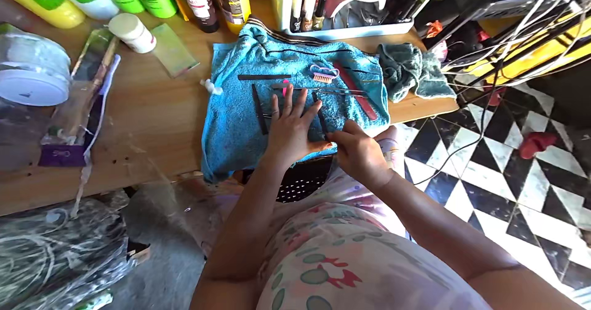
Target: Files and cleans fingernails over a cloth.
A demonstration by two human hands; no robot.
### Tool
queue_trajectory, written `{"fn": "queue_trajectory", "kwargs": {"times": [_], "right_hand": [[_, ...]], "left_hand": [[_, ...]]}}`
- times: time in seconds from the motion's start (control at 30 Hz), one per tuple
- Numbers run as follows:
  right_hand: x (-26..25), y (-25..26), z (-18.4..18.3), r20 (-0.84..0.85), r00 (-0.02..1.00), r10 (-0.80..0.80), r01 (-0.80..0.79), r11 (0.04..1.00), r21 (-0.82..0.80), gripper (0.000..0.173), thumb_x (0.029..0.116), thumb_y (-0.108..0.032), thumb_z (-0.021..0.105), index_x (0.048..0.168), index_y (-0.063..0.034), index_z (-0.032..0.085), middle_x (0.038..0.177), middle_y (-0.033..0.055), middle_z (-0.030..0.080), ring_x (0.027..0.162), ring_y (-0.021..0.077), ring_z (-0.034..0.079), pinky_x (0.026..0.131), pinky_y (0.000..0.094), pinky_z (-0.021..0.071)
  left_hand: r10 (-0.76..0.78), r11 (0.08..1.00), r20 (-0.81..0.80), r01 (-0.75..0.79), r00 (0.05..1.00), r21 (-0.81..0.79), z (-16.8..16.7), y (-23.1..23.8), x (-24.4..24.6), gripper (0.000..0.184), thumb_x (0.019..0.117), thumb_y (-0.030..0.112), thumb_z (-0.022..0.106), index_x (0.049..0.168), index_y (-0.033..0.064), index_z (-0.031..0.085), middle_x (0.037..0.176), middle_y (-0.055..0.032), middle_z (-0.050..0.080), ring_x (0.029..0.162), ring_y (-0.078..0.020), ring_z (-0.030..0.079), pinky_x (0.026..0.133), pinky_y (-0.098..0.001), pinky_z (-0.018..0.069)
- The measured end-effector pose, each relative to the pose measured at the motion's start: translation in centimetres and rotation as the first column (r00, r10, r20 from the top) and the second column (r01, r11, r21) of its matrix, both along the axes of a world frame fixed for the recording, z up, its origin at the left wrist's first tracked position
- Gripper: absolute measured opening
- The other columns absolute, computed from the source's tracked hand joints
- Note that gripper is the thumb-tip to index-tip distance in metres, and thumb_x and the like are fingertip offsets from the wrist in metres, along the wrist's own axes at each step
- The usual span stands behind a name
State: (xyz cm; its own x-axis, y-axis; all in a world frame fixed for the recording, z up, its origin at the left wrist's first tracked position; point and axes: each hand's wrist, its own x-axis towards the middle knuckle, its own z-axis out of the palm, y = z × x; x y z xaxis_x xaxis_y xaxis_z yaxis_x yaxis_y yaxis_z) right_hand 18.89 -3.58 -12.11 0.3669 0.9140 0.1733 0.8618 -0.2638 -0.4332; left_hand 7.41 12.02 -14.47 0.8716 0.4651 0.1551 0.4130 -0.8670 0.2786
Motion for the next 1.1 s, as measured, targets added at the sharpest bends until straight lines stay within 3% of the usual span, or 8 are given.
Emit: {"fn": "queue_trajectory", "kwargs": {"times": [0.17,0.3,0.5,0.63,0.77,0.93,1.1], "right_hand": [[0.8,2.7,0.7,0.036,0.999,0.018,-0.019,1.0,0.006,0.021,0.0905,0.003,0.062,0.102,-0.0051,0.077,0.102,0.0174,0.065,0.079,0.0328,0.069,0.062,0.053,0.0588],[1.9,3.1,0.7,-0.008,0.999,0.045,-0.043,0.989,0.139,0.02,0.0947,-0.001,0.062,0.108,-0.0042,0.077,0.095,0.0145,0.068,0.08,0.0283,0.069,0.07,0.0476,0.0597],[1.8,2.8,-0.5,-0.026,0.998,0.057,-0.052,0.987,0.151,0.019,0.0921,0.002,0.062,0.1,-0.0039,0.078,0.097,0.0137,0.068,0.091,0.0284,0.069,0.078,0.0471,0.0592],[1.1,2.4,0.1,-0.015,0.999,0.045,-0.044,0.999,0.027,0.023,0.0896,0.006,0.061,0.103,-0.0043,0.076,0.101,0.0144,0.066,0.091,0.0306,0.069,0.072,0.0513,0.0594],[0.3,0.7,-0.1,0.008,0.999,0.053,-0.053,0.998,0.03,0.024,0.0882,0.007,0.062,0.103,-0.0041,0.076,0.1,0.0145,0.064,0.083,0.0289,0.068,0.065,0.0482,0.0596],[0.8,-1.3,0.6,-0.017,0.996,0.089,-0.088,0.996,0.014,0.024,0.0898,0.006,0.061,0.104,-0.0046,0.076,0.096,0.012,0.065,0.08,0.0253,0.068,0.065,0.0456,0.0596],[1.2,1.5,0.5,-0.036,0.997,0.074,-0.071,0.994,0.077,0.017,0.0926,0.004,0.059,0.102,-0.0006,0.073,0.099,0.0155,0.066,0.081,0.0287,0.069,0.069,0.0487,0.0606]], "left_hand": [[0.004,1.0,0.026,-0.003,1.0,-0.004,-0.3,0.0,-0.1,0.1,0.0738,0.083,0.063,0.157,0.031,0.042,0.17,-0.0111,0.02,0.158,-0.0387,-0.001,0.121,-0.066,-0.0067],[0.013,1.0,0.002,-0.013,1.0,0.013,-0.3,0.0,0.0,0.104,0.073,0.086,0.061,0.158,0.0296,0.041,0.17,-0.0108,0.019,0.158,-0.038,-0.001,0.121,-0.0663,-0.006],[0.011,1.0,-0.019,-0.011,1.0,0.009,-0.2,0.0,0.1,0.104,0.0744,0.085,0.06,0.159,0.0298,0.038,0.171,-0.0085,0.018,0.158,-0.036,-0.002,0.121,-0.0659,-0.0071],[0.009,1.0,0.013,-0.009,1.0,0.018,-0.5,0.0,0.0,0.104,0.0734,0.086,0.06,0.158,0.0299,0.04,0.17,-0.0087,0.021,0.158,-0.0374,0.0,0.121,-0.0665,-0.006],[0.01,1.0,0.021,-0.01,1.0,0.025,-0.3,-0.1,-0.1,0.104,0.0733,0.087,0.059,0.158,0.0295,0.041,0.17,-0.0101,0.023,0.158,-0.0391,0.002,0.121,-0.0674,-0.0045],[0.011,0.999,0.006,-0.011,1.0,0.046,-0.3,0.0,0.0,0.106,0.0719,0.09,0.057,0.158,0.03,0.041,0.17,-0.009,0.021,0.158,-0.0378,0.0,0.121,-0.0671,-0.0048],[0.015,0.999,-0.007,-0.015,1.0,0.037,-0.5,0.0,0.1,0.106,0.0721,0.088,0.06,0.159,0.0312,0.039,0.17,-0.0091,0.02,0.158,-0.038,-0.001,0.121,-0.0673,-0.0053]]}}
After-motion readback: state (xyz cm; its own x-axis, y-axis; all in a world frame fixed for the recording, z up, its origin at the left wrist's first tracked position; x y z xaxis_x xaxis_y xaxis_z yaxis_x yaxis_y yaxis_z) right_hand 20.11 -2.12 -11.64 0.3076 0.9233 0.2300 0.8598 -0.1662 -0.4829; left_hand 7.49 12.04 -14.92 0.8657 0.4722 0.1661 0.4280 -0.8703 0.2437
